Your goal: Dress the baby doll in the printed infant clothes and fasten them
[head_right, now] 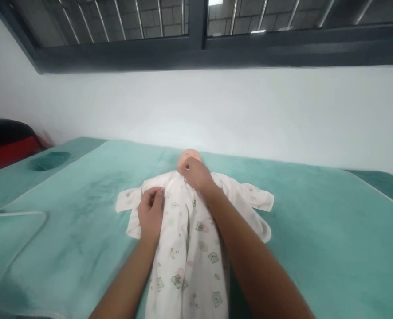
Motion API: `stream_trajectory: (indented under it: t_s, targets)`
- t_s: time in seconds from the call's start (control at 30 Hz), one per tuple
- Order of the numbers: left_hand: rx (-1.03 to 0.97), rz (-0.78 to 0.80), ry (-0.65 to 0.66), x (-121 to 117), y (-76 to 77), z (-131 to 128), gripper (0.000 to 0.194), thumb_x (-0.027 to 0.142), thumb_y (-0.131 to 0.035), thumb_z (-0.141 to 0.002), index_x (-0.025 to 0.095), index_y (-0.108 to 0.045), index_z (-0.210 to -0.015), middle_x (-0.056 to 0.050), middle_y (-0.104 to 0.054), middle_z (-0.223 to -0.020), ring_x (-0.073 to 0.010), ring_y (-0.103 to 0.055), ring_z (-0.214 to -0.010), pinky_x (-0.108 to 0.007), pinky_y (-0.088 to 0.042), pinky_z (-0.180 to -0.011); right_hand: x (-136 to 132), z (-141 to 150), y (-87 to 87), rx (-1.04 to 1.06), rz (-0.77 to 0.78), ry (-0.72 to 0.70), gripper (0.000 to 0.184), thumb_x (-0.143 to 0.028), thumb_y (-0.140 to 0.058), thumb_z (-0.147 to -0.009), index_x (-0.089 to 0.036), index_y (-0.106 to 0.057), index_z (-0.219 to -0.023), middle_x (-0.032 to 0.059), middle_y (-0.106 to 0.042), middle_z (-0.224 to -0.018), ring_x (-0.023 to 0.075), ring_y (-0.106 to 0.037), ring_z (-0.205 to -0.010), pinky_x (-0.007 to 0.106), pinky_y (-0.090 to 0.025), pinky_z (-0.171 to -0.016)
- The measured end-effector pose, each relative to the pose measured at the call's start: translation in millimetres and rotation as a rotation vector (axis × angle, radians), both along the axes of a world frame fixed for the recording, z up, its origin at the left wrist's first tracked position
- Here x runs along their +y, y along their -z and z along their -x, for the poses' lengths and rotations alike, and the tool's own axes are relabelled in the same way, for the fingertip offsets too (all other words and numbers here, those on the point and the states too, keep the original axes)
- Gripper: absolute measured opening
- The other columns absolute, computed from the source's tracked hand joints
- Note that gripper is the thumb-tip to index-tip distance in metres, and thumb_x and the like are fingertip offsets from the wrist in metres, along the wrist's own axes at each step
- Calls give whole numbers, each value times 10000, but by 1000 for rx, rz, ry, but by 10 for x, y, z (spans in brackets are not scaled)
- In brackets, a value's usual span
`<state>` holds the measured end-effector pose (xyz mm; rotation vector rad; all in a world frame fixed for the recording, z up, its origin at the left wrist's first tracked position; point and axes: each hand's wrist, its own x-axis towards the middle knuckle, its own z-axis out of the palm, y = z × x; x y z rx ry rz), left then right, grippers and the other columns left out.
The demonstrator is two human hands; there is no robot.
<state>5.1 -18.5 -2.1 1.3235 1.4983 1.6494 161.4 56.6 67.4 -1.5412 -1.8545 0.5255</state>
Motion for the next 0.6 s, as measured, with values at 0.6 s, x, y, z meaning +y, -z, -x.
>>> stream_trajectory:
  t_s: [0.6]
  targets:
    - [-294, -2, -121, -93, -9, 39, 203, 322, -554, -844, 183, -655, -953, 67, -420, -596, -83, -386, -525, -213, -381, -572, -572, -926, 401, 3, -46, 17, 104, -267, -496, -813, -224, -579, -768, 33, -588, -1292, 230, -551, -1161, 392, -396, -997]
